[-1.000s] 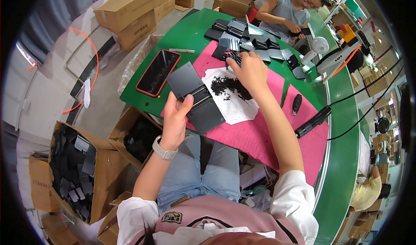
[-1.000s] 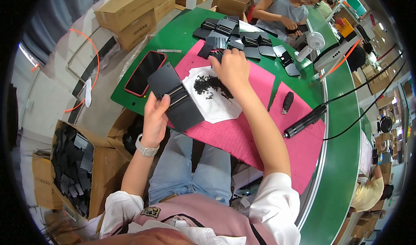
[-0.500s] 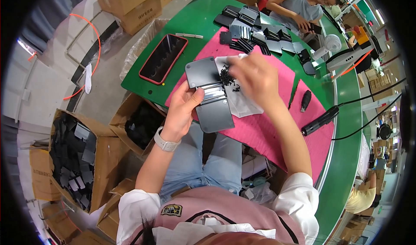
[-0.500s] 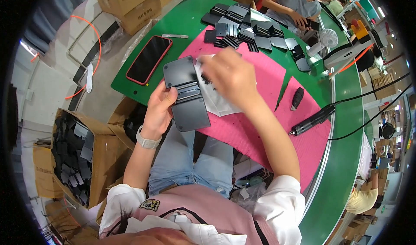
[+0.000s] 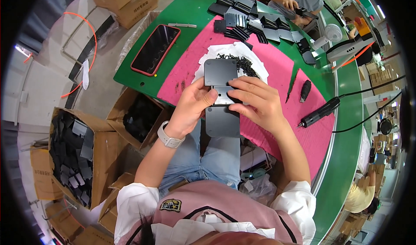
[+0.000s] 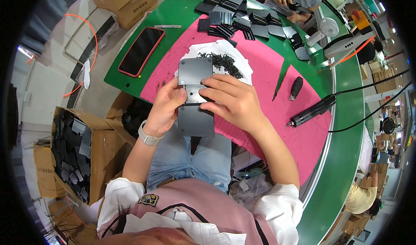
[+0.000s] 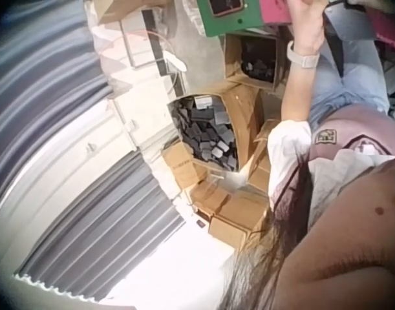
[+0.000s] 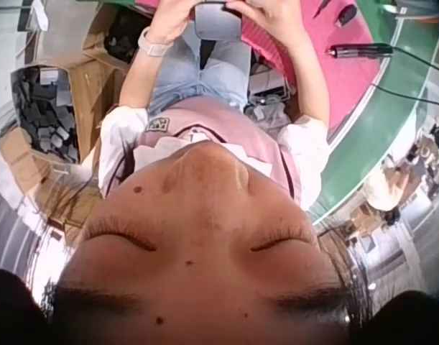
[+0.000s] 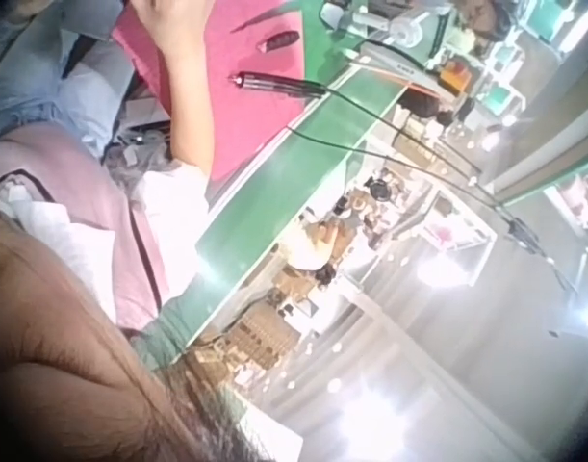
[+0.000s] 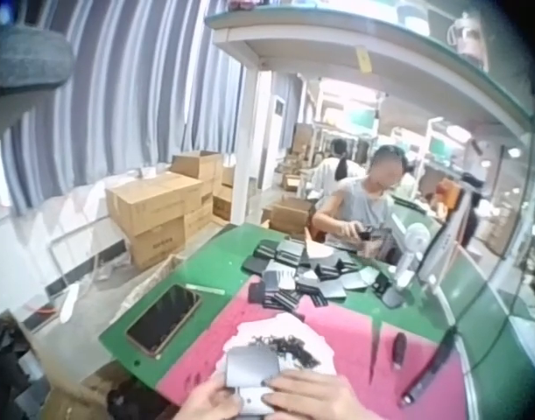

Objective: Assembling plastic components using an electric screwdriver and small screws.

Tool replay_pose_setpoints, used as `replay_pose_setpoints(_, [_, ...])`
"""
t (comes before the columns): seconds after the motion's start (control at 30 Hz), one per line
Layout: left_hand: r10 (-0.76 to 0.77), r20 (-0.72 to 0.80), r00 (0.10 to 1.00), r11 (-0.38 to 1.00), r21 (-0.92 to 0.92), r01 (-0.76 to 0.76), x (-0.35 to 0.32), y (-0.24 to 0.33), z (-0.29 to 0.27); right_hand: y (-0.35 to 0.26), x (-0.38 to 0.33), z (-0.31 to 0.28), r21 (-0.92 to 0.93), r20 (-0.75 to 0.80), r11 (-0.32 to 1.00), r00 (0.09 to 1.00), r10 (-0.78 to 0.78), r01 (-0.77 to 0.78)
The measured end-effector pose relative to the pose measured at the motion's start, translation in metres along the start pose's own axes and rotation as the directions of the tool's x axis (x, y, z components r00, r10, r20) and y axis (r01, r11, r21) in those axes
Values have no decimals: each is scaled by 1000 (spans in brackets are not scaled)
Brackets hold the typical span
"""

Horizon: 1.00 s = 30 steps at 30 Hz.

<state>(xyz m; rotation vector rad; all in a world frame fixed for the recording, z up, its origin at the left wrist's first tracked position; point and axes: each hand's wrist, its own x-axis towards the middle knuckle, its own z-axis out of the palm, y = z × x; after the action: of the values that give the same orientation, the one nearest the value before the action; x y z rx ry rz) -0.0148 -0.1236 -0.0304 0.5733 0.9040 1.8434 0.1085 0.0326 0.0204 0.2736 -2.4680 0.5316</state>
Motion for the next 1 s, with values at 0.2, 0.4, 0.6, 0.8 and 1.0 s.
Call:
replay_pose_setpoints(0.2, [-87,96,992,994,71,80,3,-6,17,-15,-20,-5,74,60,990,992,114,-118])
replay_pose_setpoints(0.4, [549,308,777,-27,936,-352,53,0,25,-9,-57,-35,-113,-182,941,938,296,-318])
replay_pose_setpoints(0.6, [404,330,853,-292,930,-221,109,-3,17,-1,-81,-56,-254,-129,892,927,352,-374])
replay_pose_setpoints(0.8, [504,325,800,-165,946,-280,111,-9,11,24,-123,-120,-329,-720,347,471,510,-879])
replay_pose_setpoints(1.0, [560,348,752,-15,911,-411,112,-10,10,67,-155,-133,-510,-692,-140,308,653,-849])
